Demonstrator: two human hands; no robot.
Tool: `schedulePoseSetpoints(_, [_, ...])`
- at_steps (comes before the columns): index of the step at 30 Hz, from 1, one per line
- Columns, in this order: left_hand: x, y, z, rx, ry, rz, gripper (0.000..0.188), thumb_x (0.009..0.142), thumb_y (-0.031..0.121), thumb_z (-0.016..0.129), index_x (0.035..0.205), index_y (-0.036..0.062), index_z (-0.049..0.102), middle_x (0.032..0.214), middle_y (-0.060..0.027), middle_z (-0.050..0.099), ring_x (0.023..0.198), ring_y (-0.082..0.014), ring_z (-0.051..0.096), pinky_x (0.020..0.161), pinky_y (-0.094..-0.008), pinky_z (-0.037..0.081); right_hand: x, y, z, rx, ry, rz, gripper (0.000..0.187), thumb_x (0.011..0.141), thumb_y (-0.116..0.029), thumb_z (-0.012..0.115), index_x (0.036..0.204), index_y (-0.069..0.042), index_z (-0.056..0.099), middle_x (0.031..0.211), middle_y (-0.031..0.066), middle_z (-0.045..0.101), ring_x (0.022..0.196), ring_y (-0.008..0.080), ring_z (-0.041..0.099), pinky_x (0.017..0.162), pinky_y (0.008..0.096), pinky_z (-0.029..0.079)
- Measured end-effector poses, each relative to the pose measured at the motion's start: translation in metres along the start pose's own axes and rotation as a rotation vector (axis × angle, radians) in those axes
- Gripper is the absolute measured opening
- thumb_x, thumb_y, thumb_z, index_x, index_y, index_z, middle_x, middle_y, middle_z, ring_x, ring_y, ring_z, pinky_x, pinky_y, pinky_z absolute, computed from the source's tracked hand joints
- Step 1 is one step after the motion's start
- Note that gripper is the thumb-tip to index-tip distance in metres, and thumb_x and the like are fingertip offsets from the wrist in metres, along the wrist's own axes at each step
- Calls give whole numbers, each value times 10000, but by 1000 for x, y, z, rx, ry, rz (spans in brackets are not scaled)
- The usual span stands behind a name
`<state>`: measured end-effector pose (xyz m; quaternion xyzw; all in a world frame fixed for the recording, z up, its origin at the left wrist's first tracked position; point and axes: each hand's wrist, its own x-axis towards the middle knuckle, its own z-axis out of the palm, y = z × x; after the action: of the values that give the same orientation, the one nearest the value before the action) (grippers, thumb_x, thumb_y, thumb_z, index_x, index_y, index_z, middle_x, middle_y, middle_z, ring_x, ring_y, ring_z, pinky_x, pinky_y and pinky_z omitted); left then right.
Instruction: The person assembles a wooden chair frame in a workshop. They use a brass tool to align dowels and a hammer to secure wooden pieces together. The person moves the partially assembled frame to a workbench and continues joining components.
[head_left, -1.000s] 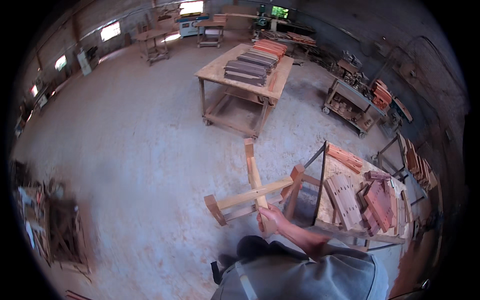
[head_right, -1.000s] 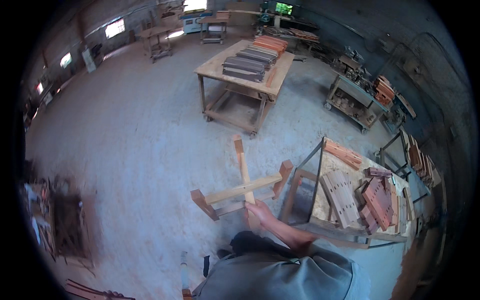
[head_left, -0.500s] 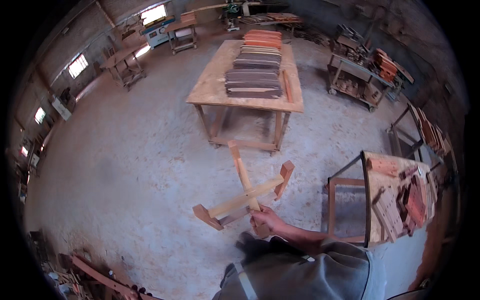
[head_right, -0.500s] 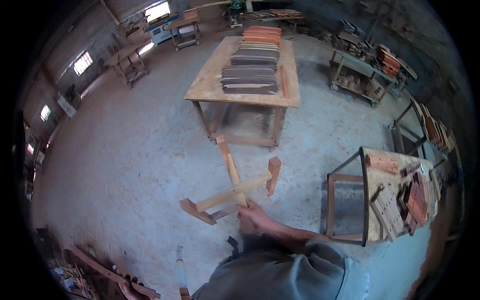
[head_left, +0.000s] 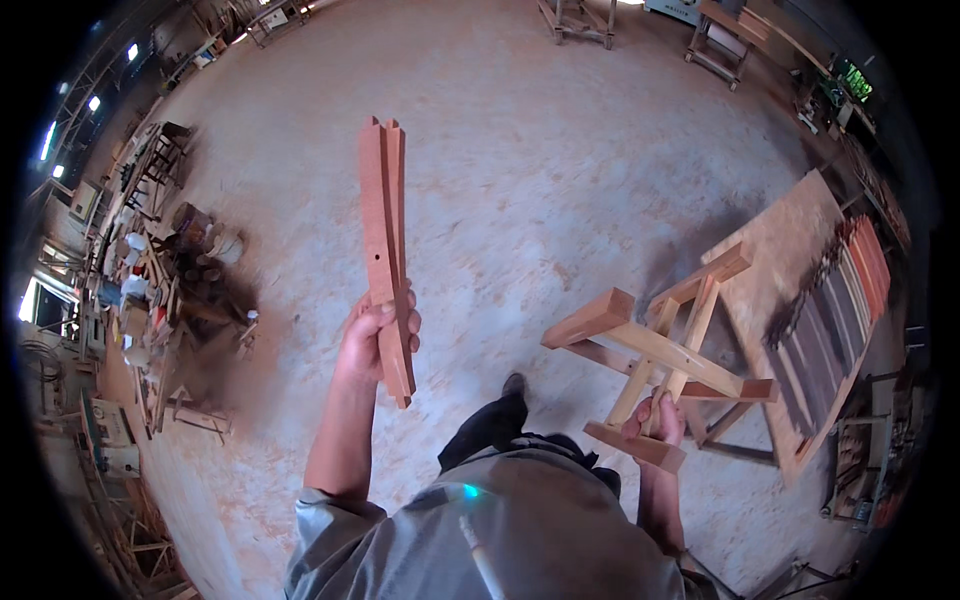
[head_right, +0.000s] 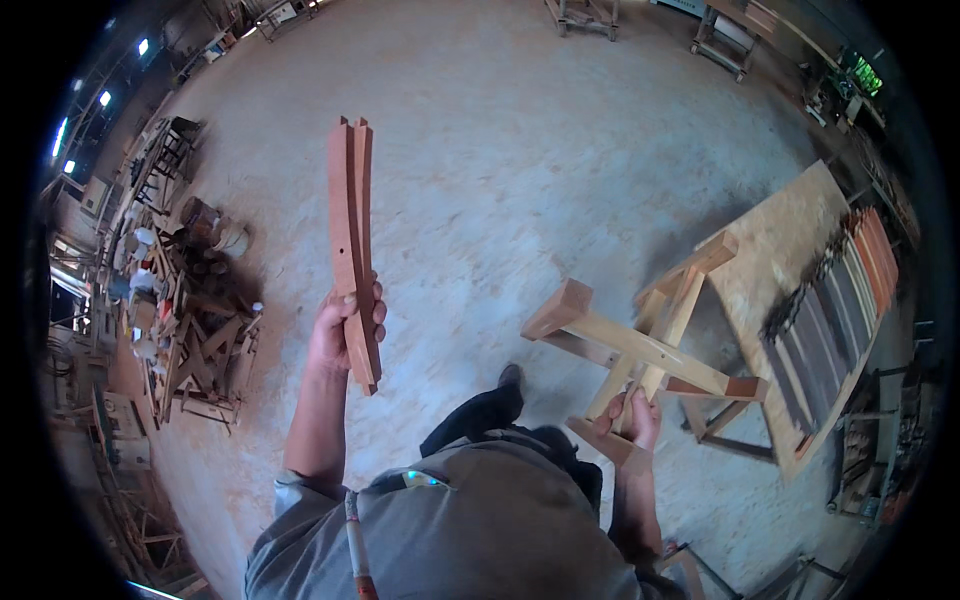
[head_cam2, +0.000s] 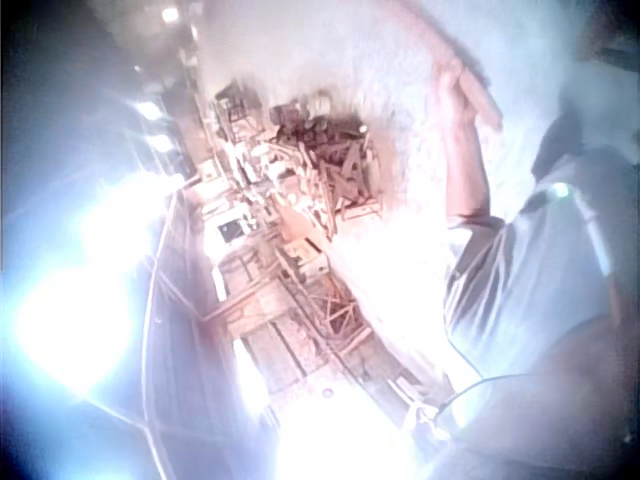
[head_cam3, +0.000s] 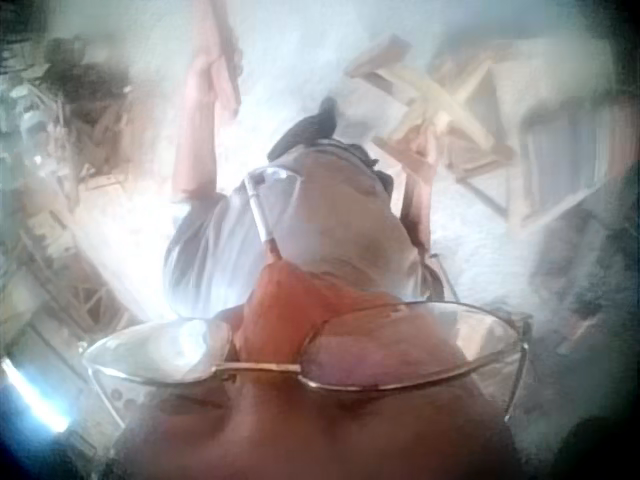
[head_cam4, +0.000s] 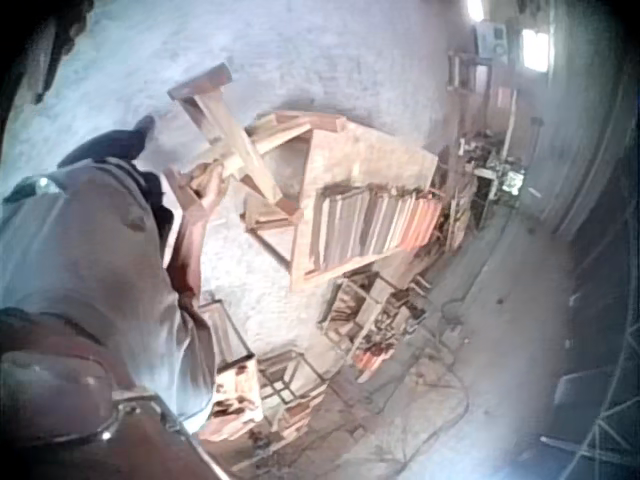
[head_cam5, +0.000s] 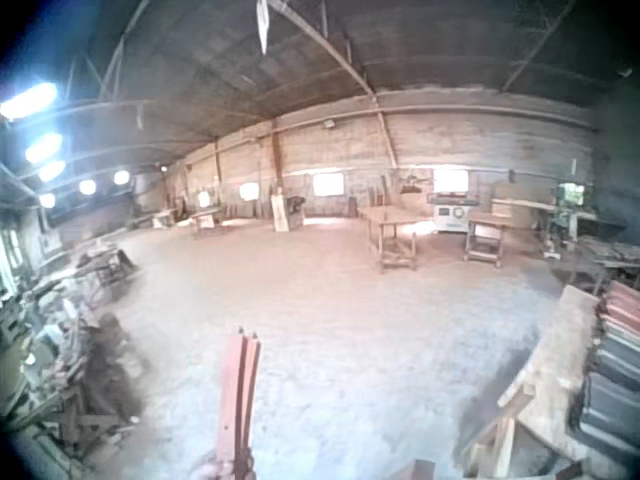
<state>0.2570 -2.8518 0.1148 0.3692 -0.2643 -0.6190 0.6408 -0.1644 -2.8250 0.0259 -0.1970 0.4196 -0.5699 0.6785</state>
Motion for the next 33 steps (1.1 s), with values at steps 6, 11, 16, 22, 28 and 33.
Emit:
schedulePoseSetpoints(6, [170,1,54,-101,-76,-157,446,809,210,613,1184,10,478,948,-81,563,742,-175,605,547,-318,551,117,-53,52,4,9,-4,237,958,-298,493,977,-62,496,679,68,547,473,203,564,415,316,465])
schedulePoseSetpoints(11, [309,-2,88,134,-38,-150,414,819,200,602,1169,17,478,914,-72,561,713,-174,603,518,-307,527,236,-81,77,42,-22,-20,291,942,-337,527,998,-52,510,707,69,546,498,210,572,444,309,464])
schedulePoseSetpoints(16, [414,-16,127,507,72,-211,348,806,161,609,1098,13,492,770,-72,570,616,-166,580,504,-298,504,344,-114,78,35,20,-18,249,949,-291,537,1005,-50,516,688,76,555,504,213,580,448,324,478])
schedulePoseSetpoints(22, [568,-49,129,571,-96,-245,325,809,78,599,1110,13,496,847,-87,603,585,-169,585,502,-300,524,459,-187,102,125,175,37,230,946,-275,545,1056,-79,501,691,48,568,535,169,561,446,306,446])
schedulePoseSetpoints(28, [725,-91,191,445,-274,-456,394,837,45,566,1216,60,459,951,-132,635,635,-212,651,517,-327,550,553,-209,102,95,470,-120,233,943,-275,553,1051,-76,501,707,38,561,635,130,541,544,280,451])
schedulePoseSetpoints(33, [839,-130,250,467,-510,-522,383,842,127,601,1190,81,448,848,-82,582,588,-176,594,503,-305,512,614,-238,97,268,578,-233,197,962,-248,494,938,-52,484,640,90,542,457,235,564,387,338,467])
